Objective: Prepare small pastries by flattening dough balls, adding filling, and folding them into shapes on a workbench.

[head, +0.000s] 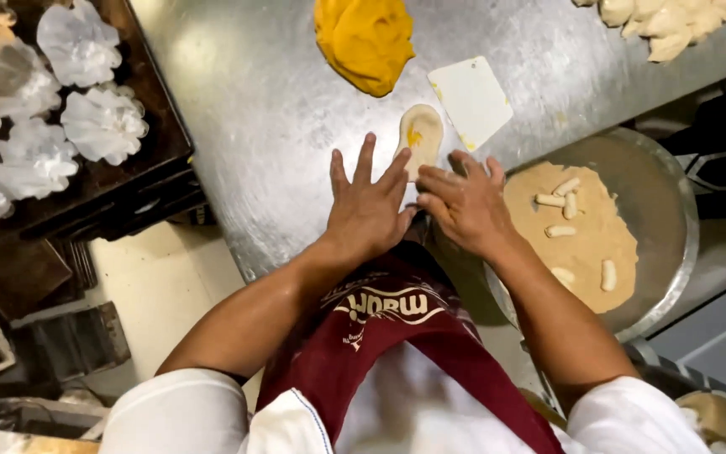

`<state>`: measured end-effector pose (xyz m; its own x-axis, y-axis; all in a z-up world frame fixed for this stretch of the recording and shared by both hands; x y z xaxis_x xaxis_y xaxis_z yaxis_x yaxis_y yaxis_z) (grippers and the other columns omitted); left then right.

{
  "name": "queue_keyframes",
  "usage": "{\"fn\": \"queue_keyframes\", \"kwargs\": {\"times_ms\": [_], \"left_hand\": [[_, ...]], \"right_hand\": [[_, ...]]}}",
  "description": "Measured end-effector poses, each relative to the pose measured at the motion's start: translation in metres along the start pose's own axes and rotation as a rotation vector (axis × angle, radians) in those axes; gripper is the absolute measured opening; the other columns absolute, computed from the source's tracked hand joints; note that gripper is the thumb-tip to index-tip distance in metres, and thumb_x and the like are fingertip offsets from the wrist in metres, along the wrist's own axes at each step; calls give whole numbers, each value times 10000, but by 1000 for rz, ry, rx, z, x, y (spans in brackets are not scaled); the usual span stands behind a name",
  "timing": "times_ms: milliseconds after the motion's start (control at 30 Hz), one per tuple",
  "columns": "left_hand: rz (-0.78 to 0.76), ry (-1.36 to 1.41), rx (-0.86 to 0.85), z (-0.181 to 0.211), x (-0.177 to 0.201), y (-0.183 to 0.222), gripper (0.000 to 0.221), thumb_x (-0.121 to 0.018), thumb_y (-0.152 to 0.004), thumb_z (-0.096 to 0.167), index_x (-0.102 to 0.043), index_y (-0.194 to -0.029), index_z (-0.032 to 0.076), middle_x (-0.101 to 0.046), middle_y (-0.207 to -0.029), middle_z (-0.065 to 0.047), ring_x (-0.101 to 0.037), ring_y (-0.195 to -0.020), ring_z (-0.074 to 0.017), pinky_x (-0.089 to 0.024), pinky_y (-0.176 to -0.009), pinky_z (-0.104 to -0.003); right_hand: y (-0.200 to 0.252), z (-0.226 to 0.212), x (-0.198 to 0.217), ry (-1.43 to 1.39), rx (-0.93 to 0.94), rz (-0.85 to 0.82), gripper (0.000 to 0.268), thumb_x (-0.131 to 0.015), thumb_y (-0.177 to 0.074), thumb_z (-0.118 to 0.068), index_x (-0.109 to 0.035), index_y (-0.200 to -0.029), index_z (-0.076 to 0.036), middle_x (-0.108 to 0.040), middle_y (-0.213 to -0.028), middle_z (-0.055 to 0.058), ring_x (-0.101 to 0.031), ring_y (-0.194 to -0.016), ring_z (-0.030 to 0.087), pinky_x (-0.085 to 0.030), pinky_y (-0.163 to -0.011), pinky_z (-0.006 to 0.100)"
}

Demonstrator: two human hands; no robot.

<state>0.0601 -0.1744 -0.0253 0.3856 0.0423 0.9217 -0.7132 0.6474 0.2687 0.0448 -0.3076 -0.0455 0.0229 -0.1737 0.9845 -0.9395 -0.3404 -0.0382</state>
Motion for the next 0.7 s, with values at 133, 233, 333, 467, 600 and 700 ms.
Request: {"fn": "queue_keyframes", "kwargs": {"times_ms": [133, 233, 333, 467, 600, 700], "left_hand": [[256, 18, -35, 1, -10, 4, 633, -523, -980, 383, -462, -1546, 106, -460, -1599, -45, -227, -1520, -476, -126, -1117, -845], [351, -91, -36, 0, -6, 1, 616, -647, -919, 328, -537, -1482, 105, -504, -1566, -45, -355, -1453, -490, -193, -1083, -858], [319, -34, 14, 7, 13, 5, 557, -676, -906, 388, -643, -1398, 130, -621, -1467, -9, -375, -1449, -477, -182, -1069, -870], [104, 8, 130, -5, 7, -1, 672, -689, -871, 481, -549, -1489, 253, -526, -1553, 94, -277, -1511, -455, -173, -1076, -881], [76, 54, 108, -28, 9, -35, 453, -598, -930, 578, -724, -1271, 308, -686, -1359, 116, -340, -1506, -408, -148, -1097, -850], [638, 60, -148, -31, 45, -61, 201, -600, -925, 351, -724, -909, 193, -624, -743, -19, -646, -770, -306, -509, -691, -482]], "right_hand": [[8, -6, -8, 59, 64, 196, 404, -451, -1066, -534, -658, -1348, -332, -639, -1436, -98, -488, -1369, 352, -261, -1061, 621], [5, 8, -15, 18, 88, 202, 405, -475, -1046, -500, -661, -1358, -321, -638, -1437, -104, -491, -1363, 331, -256, -1051, 630], [7, 10, -10, -46, 66, 138, 413, -497, -1028, -513, -669, -1357, -334, -631, -1448, -131, -456, -1397, 338, -267, -1070, 657], [15, 20, -10, 29, 144, 296, 400, -536, -1013, -438, -632, -1384, -320, -603, -1504, -110, -529, -1366, 351, -225, -1119, 596], [-17, 41, 6, -275, 101, 255, 348, -520, -1046, -522, -762, -1158, -299, -693, -1373, -92, -500, -1394, 342, -231, -1129, 586], [-53, 54, 9, -248, -56, 261, 289, -551, -1051, -409, -686, -1275, -285, -643, -1288, -4, -569, -1156, 343, -387, -983, 543]]}}
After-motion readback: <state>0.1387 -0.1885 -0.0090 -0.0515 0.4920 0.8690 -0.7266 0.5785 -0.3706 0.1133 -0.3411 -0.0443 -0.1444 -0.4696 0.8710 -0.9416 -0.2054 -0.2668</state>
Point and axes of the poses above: each hand's wrist, its own y-axis away from the middle knuckle, its own x-axis out of the back of the hand, z = x × y, the point moved 8 cm from there along -y, towards the middle knuckle
